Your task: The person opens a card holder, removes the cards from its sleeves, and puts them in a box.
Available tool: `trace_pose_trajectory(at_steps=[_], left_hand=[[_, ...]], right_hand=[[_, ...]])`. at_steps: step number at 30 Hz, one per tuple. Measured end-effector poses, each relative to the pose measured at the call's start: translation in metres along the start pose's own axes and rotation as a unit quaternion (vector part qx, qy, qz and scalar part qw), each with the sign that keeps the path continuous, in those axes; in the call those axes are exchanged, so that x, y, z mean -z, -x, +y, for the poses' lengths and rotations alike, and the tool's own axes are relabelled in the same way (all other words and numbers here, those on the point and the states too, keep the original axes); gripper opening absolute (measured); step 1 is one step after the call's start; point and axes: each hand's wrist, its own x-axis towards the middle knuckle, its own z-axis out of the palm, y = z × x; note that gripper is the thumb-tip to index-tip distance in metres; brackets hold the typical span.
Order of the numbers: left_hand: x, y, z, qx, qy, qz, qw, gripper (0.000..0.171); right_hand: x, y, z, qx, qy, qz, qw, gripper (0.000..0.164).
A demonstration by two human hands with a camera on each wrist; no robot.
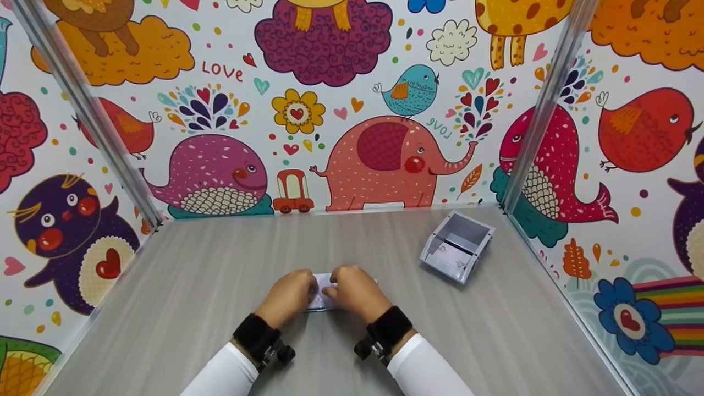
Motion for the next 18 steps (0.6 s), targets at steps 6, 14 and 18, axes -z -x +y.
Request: trace_pose_trajectory(at_steps=[6,14,18], left_hand=[[-0.044,-0.01,-0.029,-0.012,-0.012,0.008,0.9998,0.018],[0.005,0.001,0.003,-0.005,0.01,-0.012,0.9999,0.019],[-0.017,-0.003,-0.012,-0.008,0.001,0.001,1.0,0.02]], right_hand=[[-0.003,0.002,-0.004,0.031,0.002,-0.012,0.999,0.026],[-0.002,0.003,-0.002,0.059,0.009,-0.018,0.998,0.018],[-0.002,0.001,-0.002,0.06,0.018,-0.03,0.998,0.017]])
